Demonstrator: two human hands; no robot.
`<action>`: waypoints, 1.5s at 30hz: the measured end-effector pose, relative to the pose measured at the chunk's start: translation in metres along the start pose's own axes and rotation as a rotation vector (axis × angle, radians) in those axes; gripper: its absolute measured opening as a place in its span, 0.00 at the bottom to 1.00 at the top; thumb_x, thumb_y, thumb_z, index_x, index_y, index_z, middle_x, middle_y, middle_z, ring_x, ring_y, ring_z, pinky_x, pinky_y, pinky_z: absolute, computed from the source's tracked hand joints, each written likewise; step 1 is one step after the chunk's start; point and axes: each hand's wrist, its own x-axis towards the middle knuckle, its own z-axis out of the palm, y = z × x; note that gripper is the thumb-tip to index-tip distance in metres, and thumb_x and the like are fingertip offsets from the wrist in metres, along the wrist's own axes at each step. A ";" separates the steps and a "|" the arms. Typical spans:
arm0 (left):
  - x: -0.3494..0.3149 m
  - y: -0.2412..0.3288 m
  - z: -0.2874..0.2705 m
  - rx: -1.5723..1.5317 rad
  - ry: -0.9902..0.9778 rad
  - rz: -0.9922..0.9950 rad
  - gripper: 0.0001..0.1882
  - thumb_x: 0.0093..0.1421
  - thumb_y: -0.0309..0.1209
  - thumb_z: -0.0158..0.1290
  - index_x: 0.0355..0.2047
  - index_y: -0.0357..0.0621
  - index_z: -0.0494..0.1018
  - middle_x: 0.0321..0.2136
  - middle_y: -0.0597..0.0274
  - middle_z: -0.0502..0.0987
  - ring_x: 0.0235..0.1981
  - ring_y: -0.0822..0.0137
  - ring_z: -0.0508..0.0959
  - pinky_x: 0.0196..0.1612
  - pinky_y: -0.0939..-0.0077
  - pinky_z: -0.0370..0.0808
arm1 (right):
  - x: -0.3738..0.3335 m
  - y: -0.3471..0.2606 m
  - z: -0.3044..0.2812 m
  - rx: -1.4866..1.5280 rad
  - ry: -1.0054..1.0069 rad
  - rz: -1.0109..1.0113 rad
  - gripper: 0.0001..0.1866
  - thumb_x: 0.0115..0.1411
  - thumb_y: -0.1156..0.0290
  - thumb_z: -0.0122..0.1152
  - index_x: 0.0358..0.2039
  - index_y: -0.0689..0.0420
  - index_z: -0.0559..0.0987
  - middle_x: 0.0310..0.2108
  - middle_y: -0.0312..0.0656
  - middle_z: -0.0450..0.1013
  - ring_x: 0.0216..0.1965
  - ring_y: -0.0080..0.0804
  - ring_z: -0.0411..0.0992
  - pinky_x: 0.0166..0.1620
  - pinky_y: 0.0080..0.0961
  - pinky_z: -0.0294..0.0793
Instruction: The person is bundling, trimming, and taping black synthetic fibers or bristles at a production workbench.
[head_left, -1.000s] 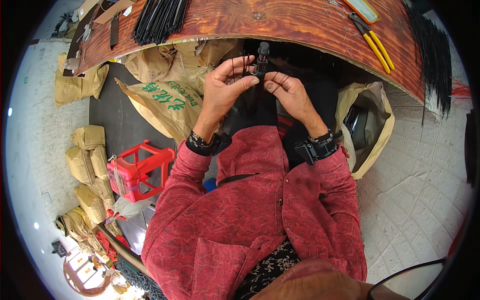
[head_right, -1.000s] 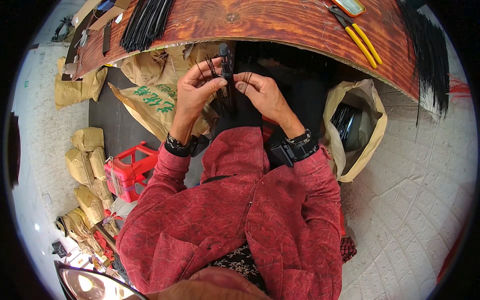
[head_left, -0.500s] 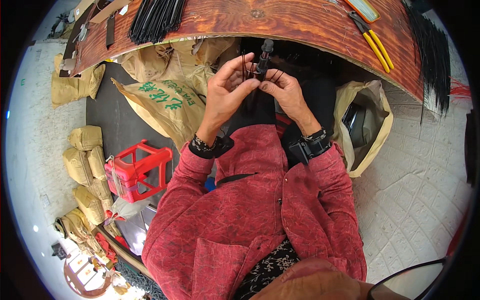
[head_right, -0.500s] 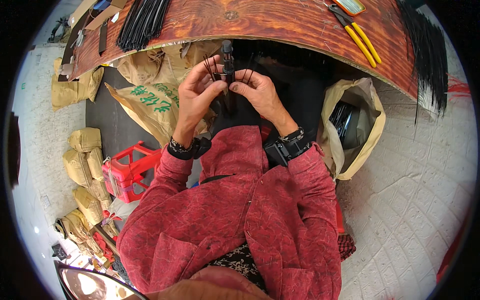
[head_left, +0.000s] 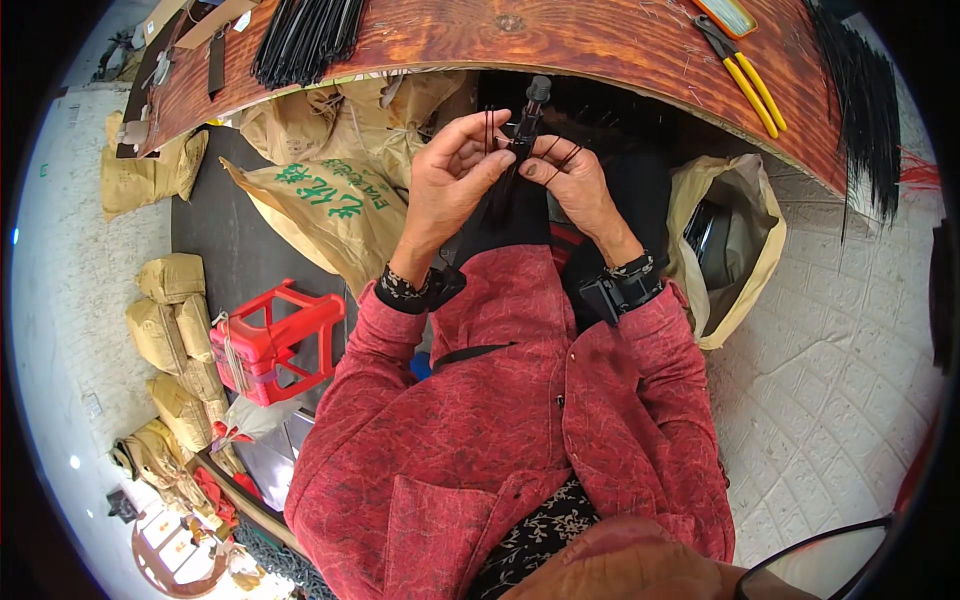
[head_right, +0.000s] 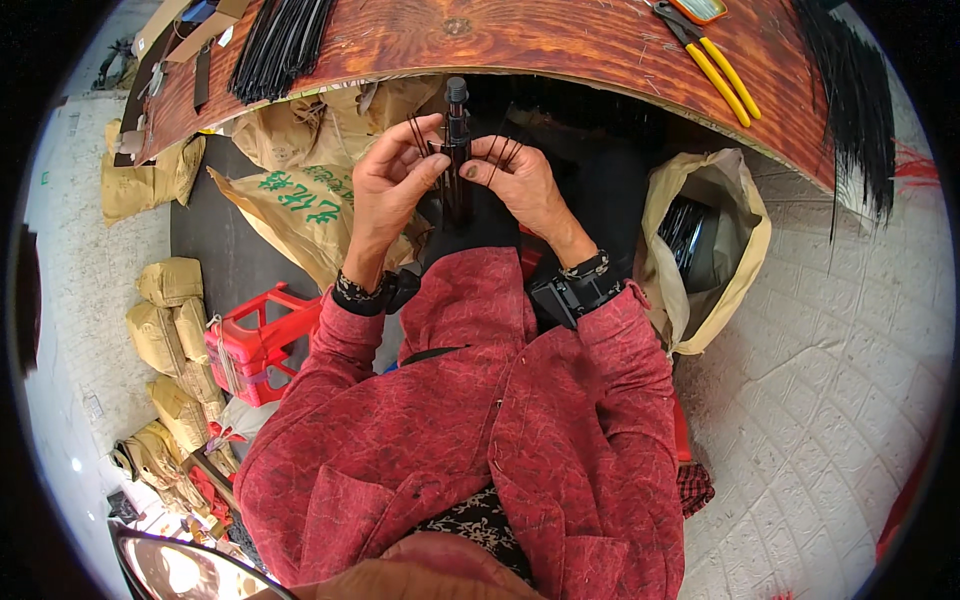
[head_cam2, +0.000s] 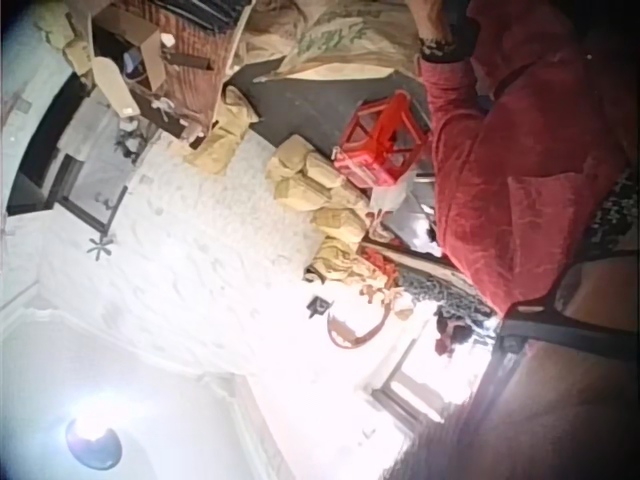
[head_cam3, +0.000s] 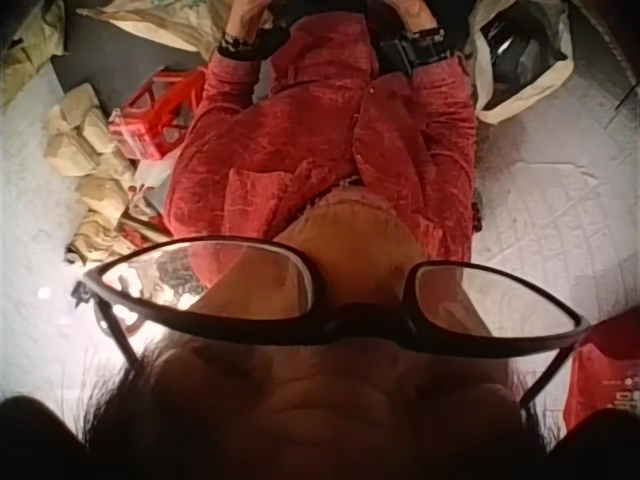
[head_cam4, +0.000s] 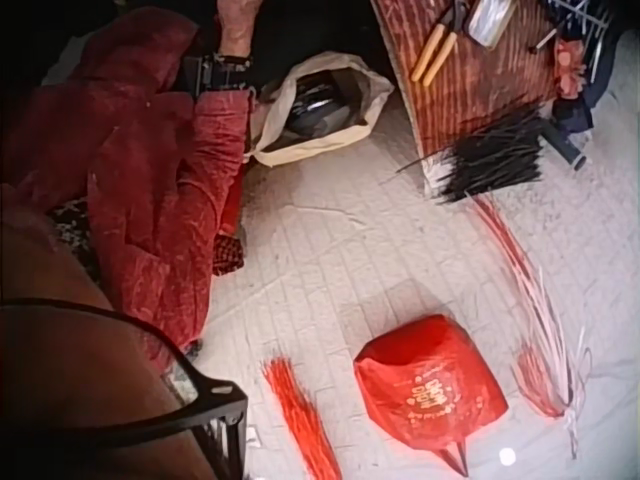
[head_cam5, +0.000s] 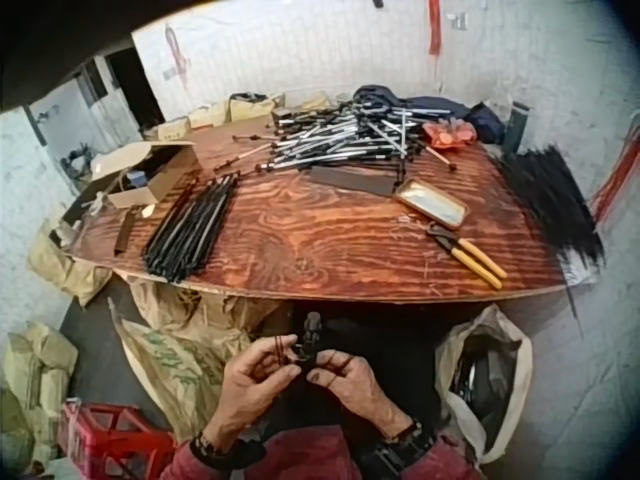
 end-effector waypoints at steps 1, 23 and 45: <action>0.000 0.000 0.001 0.001 0.009 -0.011 0.23 0.60 0.17 0.58 0.57 0.35 0.70 0.43 0.64 0.76 0.44 0.75 0.77 0.49 0.83 0.75 | 0.000 -0.001 -0.001 0.000 0.000 0.000 0.11 0.63 0.75 0.63 0.46 0.60 0.80 0.42 0.32 0.79 0.41 0.17 0.73 0.49 0.17 0.73; 0.005 0.004 0.007 0.000 -0.003 -0.109 0.31 0.55 0.15 0.61 0.61 0.38 0.69 0.46 0.59 0.79 0.41 0.75 0.78 0.45 0.84 0.76 | 0.000 -0.012 -0.017 -0.230 -0.133 0.029 0.13 0.66 0.73 0.60 0.49 0.61 0.81 0.40 0.31 0.79 0.43 0.16 0.71 0.49 0.18 0.71; 0.000 0.015 0.005 0.148 0.050 -0.070 0.22 0.53 0.18 0.65 0.49 0.35 0.74 0.37 0.69 0.78 0.31 0.83 0.73 0.34 0.89 0.72 | 0.008 -0.011 -0.004 0.319 -0.405 0.159 0.32 0.65 0.49 0.59 0.59 0.62 0.71 0.54 0.37 0.72 0.54 0.26 0.70 0.60 0.26 0.65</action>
